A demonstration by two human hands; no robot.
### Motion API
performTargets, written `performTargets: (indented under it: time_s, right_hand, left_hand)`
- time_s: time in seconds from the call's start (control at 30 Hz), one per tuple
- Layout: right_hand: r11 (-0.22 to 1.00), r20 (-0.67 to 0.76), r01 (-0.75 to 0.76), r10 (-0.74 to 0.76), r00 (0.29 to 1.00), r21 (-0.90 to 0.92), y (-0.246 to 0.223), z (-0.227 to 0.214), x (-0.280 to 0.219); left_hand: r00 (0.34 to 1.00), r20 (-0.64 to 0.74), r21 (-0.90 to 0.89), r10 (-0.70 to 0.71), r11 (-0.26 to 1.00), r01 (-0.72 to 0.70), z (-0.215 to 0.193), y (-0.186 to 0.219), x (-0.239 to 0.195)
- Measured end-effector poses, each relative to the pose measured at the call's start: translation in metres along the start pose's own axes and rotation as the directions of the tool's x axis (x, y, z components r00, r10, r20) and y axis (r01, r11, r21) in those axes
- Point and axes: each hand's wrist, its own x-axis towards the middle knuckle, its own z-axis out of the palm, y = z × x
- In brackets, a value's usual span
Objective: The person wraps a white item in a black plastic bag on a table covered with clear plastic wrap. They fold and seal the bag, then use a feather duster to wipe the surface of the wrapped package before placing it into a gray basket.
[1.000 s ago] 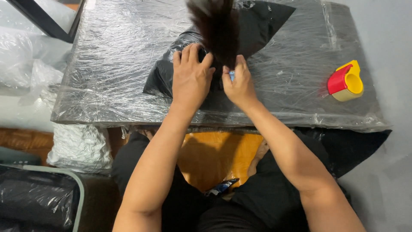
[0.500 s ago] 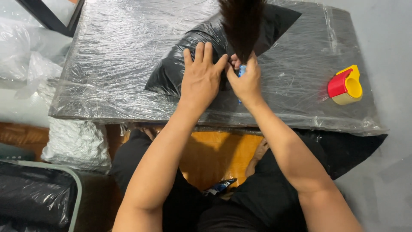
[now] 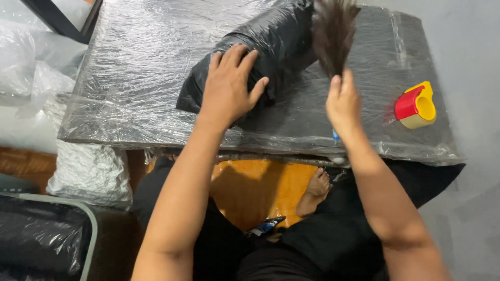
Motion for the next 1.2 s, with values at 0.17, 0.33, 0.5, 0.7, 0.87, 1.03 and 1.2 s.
performTargets:
  time_s: [0.17, 0.33, 0.5, 0.7, 0.87, 1.03, 1.2]
  right_hand:
    - [0.983, 0.444, 0.17, -0.184, 0.877, 0.072, -0.04, -0.018, -0.064]
    - [0.989, 0.238, 0.148, -0.15, 0.96, 0.026, -0.003, -0.022, -0.045]
    - [0.976, 0.24, 0.216, -0.218, 0.946, 0.033, -0.007, 0.0, -0.088]
    - [0.972, 0.141, 0.209, -0.222, 0.965, 0.105, 0.003, -0.004, -0.065]
    - [0.927, 0.056, -0.187, 0.179, 0.982, 0.324, 0.014, -0.029, -0.014]
    - [0.992, 0.085, -0.121, 0.123, 0.989, -0.022, 0.009, -0.064, -0.024]
    - [0.988, 0.642, 0.121, -0.032, 0.766, -0.096, -0.067, -0.122, -0.071]
  left_hand:
    - [0.946, 0.317, 0.066, -0.072, 0.996, 0.054, -0.014, -0.009, -0.005]
    - [0.918, 0.347, -0.042, -0.19, 0.975, 0.217, -0.045, -0.006, -0.011]
    - [0.847, 0.494, -0.124, -0.197, 0.948, 0.293, -0.053, -0.018, -0.017]
    - [0.944, 0.067, -0.388, -0.322, 0.863, 0.322, -0.053, -0.05, -0.023]
    - [0.647, 0.463, -0.222, -0.606, 0.627, 0.747, -0.028, -0.03, -0.015]
    - [0.828, 0.358, -0.241, -0.433, 0.813, 0.529, -0.037, 0.011, -0.041]
    - [0.946, 0.217, -0.196, -0.241, 0.938, 0.285, -0.033, 0.055, -0.058]
